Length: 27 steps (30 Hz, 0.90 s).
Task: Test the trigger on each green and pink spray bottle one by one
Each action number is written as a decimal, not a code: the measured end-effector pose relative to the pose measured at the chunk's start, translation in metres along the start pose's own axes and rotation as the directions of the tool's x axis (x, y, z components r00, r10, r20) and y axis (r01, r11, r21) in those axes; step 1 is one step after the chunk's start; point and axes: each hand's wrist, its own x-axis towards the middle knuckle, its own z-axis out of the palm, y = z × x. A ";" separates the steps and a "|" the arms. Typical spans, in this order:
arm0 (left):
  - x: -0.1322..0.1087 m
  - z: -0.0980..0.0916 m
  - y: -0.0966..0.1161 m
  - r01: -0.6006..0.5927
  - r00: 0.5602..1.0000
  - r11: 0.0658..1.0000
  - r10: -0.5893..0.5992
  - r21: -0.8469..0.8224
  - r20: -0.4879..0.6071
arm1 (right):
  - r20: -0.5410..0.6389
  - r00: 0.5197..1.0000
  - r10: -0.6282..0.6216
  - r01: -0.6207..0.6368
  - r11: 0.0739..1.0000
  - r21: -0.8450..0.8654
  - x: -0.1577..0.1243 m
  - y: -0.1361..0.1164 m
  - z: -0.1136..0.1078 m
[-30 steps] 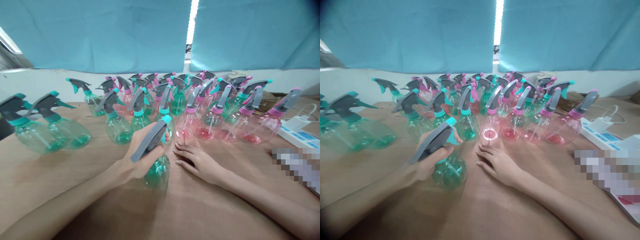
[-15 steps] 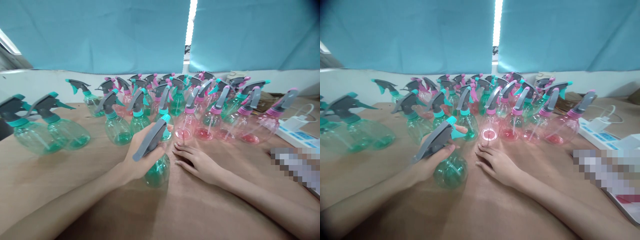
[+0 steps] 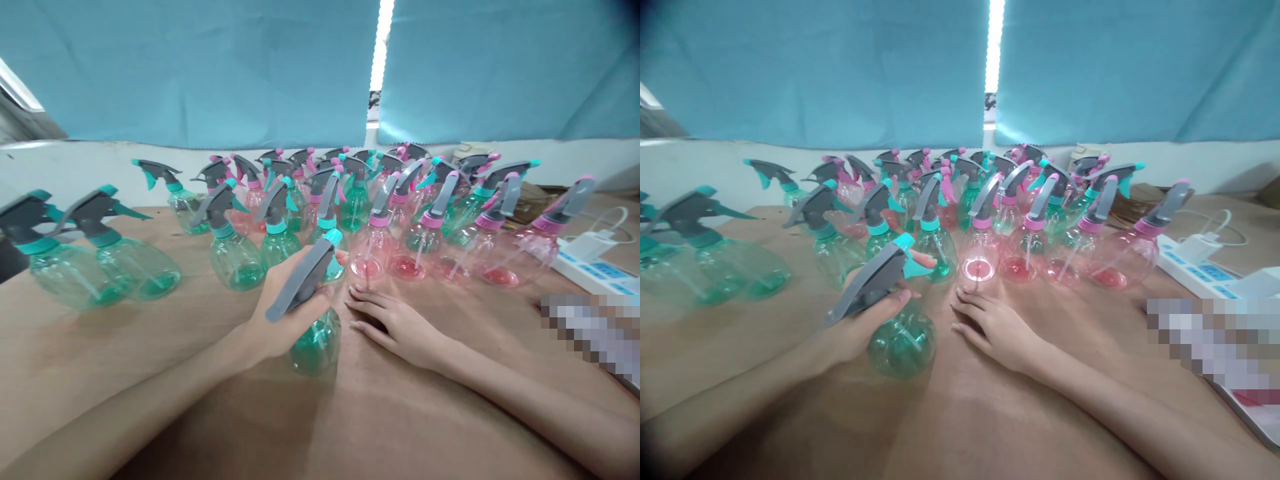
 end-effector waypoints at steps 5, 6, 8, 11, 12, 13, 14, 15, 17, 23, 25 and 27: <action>-0.001 0.001 0.000 -0.004 1.000 1.000 0.004 0.014 -0.002 | 0.000 1.000 -0.003 0.003 1.000 0.008 0.000 0.001 0.001; -0.001 0.001 0.000 -0.004 1.000 1.000 0.004 0.012 -0.003 | 0.002 1.000 -0.003 0.003 1.000 0.006 0.000 0.001 0.001; -0.001 0.001 0.001 0.007 1.000 1.000 -0.007 0.006 -0.007 | 0.000 1.000 -0.003 0.003 1.000 0.007 0.000 0.001 0.001; 0.000 0.001 0.002 0.014 1.000 1.000 -0.014 -0.003 -0.008 | -0.015 1.000 -0.006 0.006 1.000 0.016 0.000 0.001 0.001; 0.000 0.001 0.002 0.010 1.000 1.000 -0.010 -0.005 -0.007 | -0.015 1.000 -0.009 0.009 1.000 0.016 0.000 0.001 0.001; 0.000 0.000 0.002 0.005 1.000 1.000 -0.005 -0.005 -0.010 | -0.015 1.000 -0.010 0.010 1.000 0.015 0.000 0.001 0.001; 0.000 0.000 0.002 0.000 1.000 1.000 0.000 -0.004 -0.012 | -0.013 1.000 -0.011 0.011 1.000 0.014 0.000 0.001 0.001; 0.000 0.000 0.002 -0.004 1.000 1.000 0.004 -0.001 -0.015 | -0.014 1.000 -0.012 0.012 1.000 0.015 0.000 0.001 0.001; 0.001 0.000 0.001 -0.013 1.000 1.000 0.013 0.004 -0.011 | -0.019 1.000 -0.012 0.012 1.000 0.020 0.000 0.001 0.001; -0.001 0.001 0.001 -0.016 1.000 1.000 0.016 -0.001 -0.004 | 0.002 1.000 -0.010 0.010 1.000 -0.002 0.000 0.000 0.000; -0.001 0.001 0.001 -0.025 1.000 1.000 0.025 -0.007 0.007 | 0.011 1.000 -0.008 0.008 1.000 -0.007 0.000 0.000 0.000; -0.001 0.001 0.000 -0.028 0.999 1.000 0.028 -0.013 0.019 | 0.014 1.000 -0.006 0.006 1.000 -0.008 0.000 0.000 0.000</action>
